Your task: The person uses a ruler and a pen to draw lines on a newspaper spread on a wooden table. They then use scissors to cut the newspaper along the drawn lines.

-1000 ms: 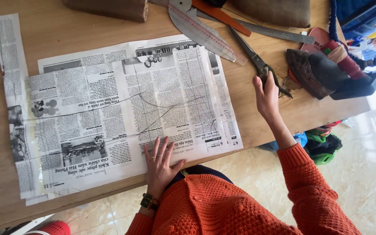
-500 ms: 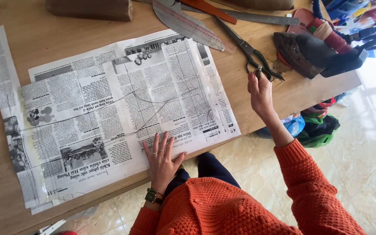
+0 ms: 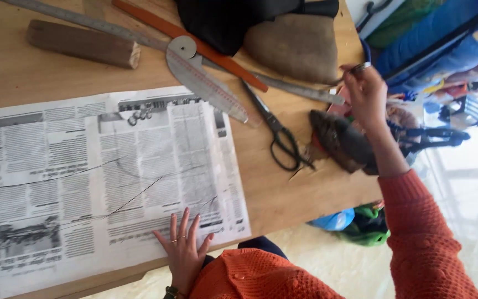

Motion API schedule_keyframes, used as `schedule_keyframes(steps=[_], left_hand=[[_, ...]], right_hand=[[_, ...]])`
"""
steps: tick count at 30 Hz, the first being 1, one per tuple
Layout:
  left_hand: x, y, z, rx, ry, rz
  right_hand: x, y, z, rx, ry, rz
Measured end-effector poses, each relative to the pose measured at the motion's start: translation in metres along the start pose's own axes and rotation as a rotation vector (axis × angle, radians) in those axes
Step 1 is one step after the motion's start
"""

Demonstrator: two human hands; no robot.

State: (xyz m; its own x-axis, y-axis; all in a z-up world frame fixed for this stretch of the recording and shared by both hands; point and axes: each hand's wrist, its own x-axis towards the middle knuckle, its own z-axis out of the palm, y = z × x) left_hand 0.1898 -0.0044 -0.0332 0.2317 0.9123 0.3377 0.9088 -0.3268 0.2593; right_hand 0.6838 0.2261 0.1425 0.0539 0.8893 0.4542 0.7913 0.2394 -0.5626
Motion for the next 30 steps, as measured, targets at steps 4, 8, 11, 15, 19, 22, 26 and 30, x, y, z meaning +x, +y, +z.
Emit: schedule_keyframes(steps=[4,8,11,15,19,22,26,30], left_hand=[[0.013,0.027,0.021,0.023,0.042,-0.107],[0.010,0.030,0.032,0.152,0.157,-0.177],[0.001,0.023,0.045,0.164,0.188,-0.197],[-0.021,0.003,0.074,0.224,-0.022,-0.263],[0.003,0.001,0.100,0.236,0.036,-0.274],[0.009,0.004,0.104,0.248,0.067,-0.285],[0.015,0.005,0.105,0.265,0.121,-0.289],[0.010,0.004,0.104,0.270,0.149,-0.284]], right_hand=[[0.104,0.092,-0.011,0.098,0.120,0.004],[0.213,0.182,0.006,0.046,0.246,0.005],[0.289,0.260,0.031,-0.057,0.363,-0.054],[0.354,0.309,0.058,0.039,0.371,-0.187],[0.402,0.348,0.082,-0.059,0.405,-0.231],[0.430,0.386,0.097,-0.195,0.410,-0.250],[0.452,0.414,0.107,-0.243,0.319,-0.256],[0.460,0.431,0.123,-0.341,0.369,-0.265]])
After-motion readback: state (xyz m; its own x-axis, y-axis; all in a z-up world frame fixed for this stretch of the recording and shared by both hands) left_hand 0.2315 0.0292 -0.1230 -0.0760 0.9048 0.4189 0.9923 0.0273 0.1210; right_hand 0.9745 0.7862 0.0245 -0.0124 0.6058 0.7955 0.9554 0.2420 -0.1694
